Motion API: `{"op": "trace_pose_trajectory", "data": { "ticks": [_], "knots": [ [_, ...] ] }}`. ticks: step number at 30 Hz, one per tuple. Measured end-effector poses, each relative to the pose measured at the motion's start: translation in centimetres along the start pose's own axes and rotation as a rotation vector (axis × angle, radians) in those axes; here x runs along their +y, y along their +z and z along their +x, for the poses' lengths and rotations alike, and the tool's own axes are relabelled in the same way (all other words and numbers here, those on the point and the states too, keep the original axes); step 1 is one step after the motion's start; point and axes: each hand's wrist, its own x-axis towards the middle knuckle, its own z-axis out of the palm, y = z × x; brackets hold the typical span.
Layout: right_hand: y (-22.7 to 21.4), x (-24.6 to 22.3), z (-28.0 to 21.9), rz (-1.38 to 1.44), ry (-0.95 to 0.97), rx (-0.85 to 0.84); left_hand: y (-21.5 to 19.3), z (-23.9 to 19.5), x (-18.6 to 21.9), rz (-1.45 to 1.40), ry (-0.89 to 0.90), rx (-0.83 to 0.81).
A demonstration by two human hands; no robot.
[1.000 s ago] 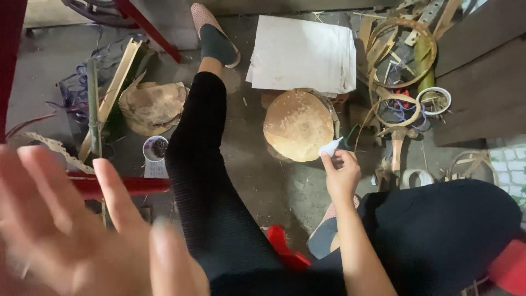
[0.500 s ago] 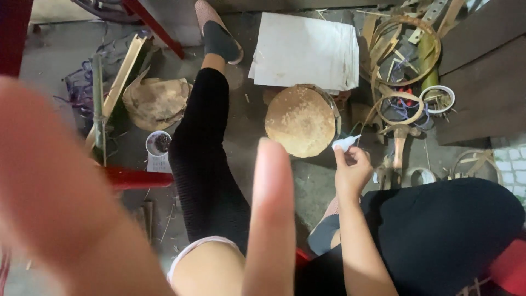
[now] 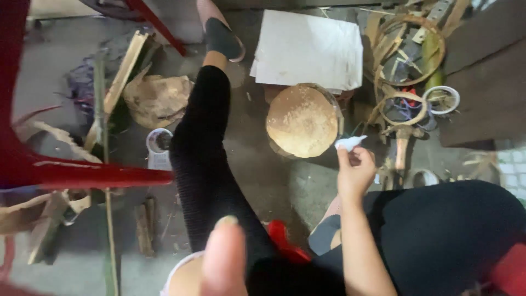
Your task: The person applies glue to a crack in a round woven basket base, presses the edges together, and uses a hammer to tap the seam. They then insert a thin strip into the crack and hammer it in to secure the repair.
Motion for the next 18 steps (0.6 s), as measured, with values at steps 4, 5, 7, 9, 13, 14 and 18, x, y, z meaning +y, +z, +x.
{"op": "trace_pose_trajectory", "data": {
  "ticks": [4,5,7,9,13,14,18],
  "knots": [
    [-0.8,1.5,0.7,-0.074,0.079,0.109,7.1,-2.8,-10.2,0.009,0.060,-0.064],
    [-0.7,1.4,0.9,-0.051,0.077,0.125,8.9,-3.8,-13.1,0.012,0.078,-0.080],
    [-1.1,0.9,0.9,-0.062,0.101,0.140,13.1,-5.2,-17.6,0.015,0.113,-0.113],
    [-1.5,-0.1,0.9,-0.074,0.130,0.150,17.0,-7.7,-21.7,0.016,0.133,-0.136],
    [-1.3,-2.0,0.8,-0.017,0.186,0.182,21.9,-10.2,-27.3,0.289,0.303,-0.290],
    [-1.5,-2.0,0.6,-0.022,0.201,0.191,22.5,-10.3,-27.6,0.349,0.339,-0.335],
    [-1.9,-1.3,0.8,0.028,0.263,0.196,22.5,-9.6,-28.1,0.408,0.453,-0.344]
  ]
}}
